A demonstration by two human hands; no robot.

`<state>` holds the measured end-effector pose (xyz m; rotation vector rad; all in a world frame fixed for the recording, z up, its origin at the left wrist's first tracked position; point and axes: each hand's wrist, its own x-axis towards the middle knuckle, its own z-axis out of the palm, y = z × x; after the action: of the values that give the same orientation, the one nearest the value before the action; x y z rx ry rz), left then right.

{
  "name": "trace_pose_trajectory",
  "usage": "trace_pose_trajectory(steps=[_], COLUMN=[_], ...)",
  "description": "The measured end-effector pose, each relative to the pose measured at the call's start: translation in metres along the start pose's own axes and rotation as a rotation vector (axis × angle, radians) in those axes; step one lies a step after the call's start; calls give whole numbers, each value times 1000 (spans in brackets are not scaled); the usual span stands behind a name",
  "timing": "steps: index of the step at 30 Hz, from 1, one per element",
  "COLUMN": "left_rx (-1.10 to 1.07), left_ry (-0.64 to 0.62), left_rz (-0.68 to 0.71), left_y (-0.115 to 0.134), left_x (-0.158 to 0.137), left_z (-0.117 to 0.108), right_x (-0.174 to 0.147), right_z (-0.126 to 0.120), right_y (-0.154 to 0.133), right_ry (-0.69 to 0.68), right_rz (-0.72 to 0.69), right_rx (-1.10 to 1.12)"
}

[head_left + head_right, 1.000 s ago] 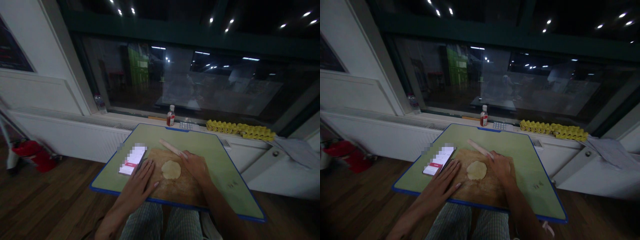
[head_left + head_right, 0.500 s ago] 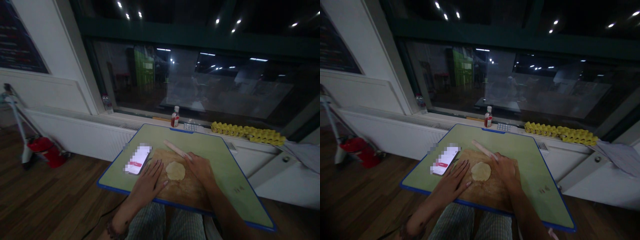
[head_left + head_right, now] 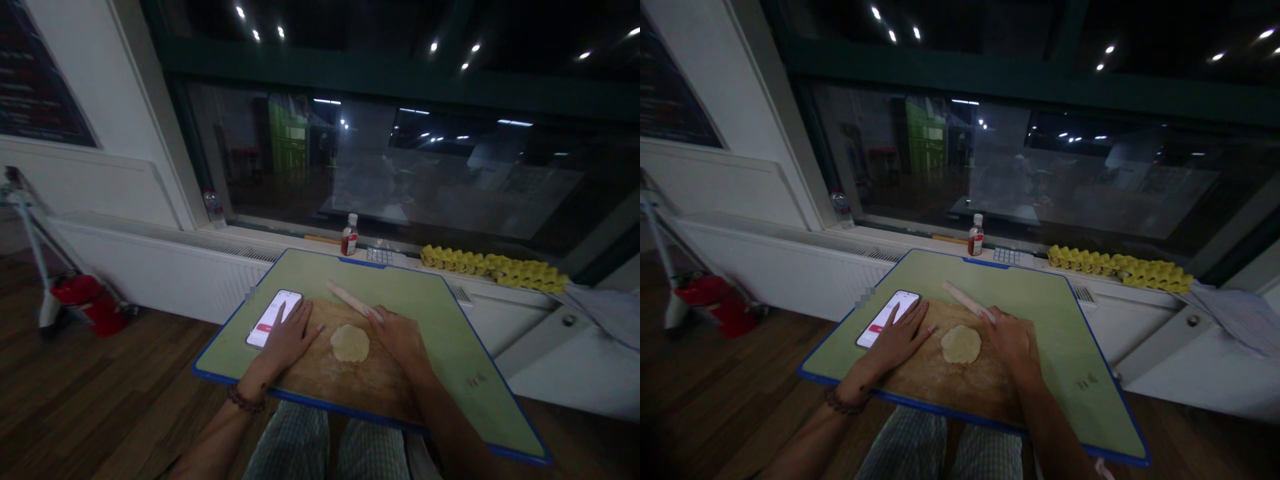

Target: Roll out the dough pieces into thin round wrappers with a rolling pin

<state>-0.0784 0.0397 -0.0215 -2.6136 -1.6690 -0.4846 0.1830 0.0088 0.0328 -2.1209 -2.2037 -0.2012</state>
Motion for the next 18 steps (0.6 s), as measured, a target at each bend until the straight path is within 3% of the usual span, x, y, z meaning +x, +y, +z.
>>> trace_pose_trajectory(steps=[5, 11, 18], left_rx=[32, -31, 3], left_ry=[79, 22, 72], left_rz=[28, 135, 81], left_y=[5, 25, 21], left_x=[-14, -49, -36], left_z=[-4, 0, 8], right_x=[-1, -1, -2], right_z=[-4, -2, -1], right_y=[-1, 1, 0], right_ry=[-17, -26, -10], right_rz=[-5, -3, 4], right_rx=[7, 28, -22])
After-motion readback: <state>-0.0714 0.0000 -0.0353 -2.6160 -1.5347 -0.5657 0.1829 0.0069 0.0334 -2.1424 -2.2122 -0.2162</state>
